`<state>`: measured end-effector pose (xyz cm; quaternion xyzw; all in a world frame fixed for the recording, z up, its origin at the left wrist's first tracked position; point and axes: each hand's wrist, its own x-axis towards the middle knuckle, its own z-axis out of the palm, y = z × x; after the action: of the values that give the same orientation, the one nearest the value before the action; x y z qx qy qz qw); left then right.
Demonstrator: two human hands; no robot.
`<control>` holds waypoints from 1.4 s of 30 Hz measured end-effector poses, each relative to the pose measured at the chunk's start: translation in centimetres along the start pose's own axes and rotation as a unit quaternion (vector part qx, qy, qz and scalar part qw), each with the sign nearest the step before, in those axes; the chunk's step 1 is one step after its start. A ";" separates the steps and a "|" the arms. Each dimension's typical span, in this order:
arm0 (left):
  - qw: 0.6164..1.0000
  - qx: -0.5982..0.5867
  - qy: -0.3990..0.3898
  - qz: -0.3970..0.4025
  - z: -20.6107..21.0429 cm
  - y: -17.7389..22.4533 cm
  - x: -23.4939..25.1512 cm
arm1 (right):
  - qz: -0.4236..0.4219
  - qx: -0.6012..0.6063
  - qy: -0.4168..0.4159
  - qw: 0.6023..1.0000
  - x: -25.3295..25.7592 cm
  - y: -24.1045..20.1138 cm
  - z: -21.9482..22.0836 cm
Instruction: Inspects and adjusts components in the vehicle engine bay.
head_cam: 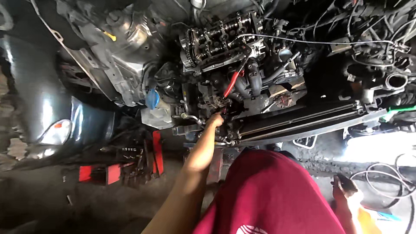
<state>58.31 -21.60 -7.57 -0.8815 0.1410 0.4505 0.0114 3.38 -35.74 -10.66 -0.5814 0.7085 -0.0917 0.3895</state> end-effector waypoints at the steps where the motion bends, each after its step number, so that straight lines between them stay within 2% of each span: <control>1: 0.999 -0.039 -0.003 -0.005 -0.1 0.0 0.1 | 0.000 0.000 0.002 1.000 -0.1 0.3 0.1; 4: 0.993 -0.108 -0.013 -0.041 -0.5 0.2 0.6 | 0.003 -0.001 0.002 1.000 -0.7 0.4 0.4; 10: 0.979 -0.165 -0.025 -0.113 -1.5 0.6 0.6 | 0.016 0.005 0.011 1.000 -2.3 0.3 0.4; 21: 0.971 -0.194 -0.035 -0.134 -2.0 0.5 2.3 | 0.055 0.016 0.015 0.998 -4.1 1.3 0.9; 25: 0.992 -0.074 -0.023 -0.101 -1.9 1.3 1.7 | 0.074 0.036 0.021 0.996 -4.4 0.7 0.9; 29: 0.997 0.078 -0.001 -0.003 -1.8 0.8 0.6 | 0.088 0.058 0.027 0.994 -4.9 1.3 1.4; 32: 0.952 0.302 0.031 0.037 -1.4 2.8 -2.3 | 0.097 0.081 0.035 0.991 -5.3 2.6 2.2; 34: 0.914 0.398 0.029 0.069 -0.8 3.7 -3.4 | 0.108 0.089 0.028 0.990 -5.8 2.8 2.6; 37: 0.882 0.464 0.009 0.079 -0.2 5.0 -3.2 | 0.108 0.097 0.024 0.989 -6.3 3.2 3.0; 42: 0.877 0.473 -0.002 0.091 0.7 7.8 -2.6 | 0.136 0.106 0.040 0.984 -7.2 4.1 2.3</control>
<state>54.27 -28.36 -5.12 -0.7537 0.4168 0.3308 0.3858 1.96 -27.29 -11.46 -0.4309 0.7823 -0.1351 0.4291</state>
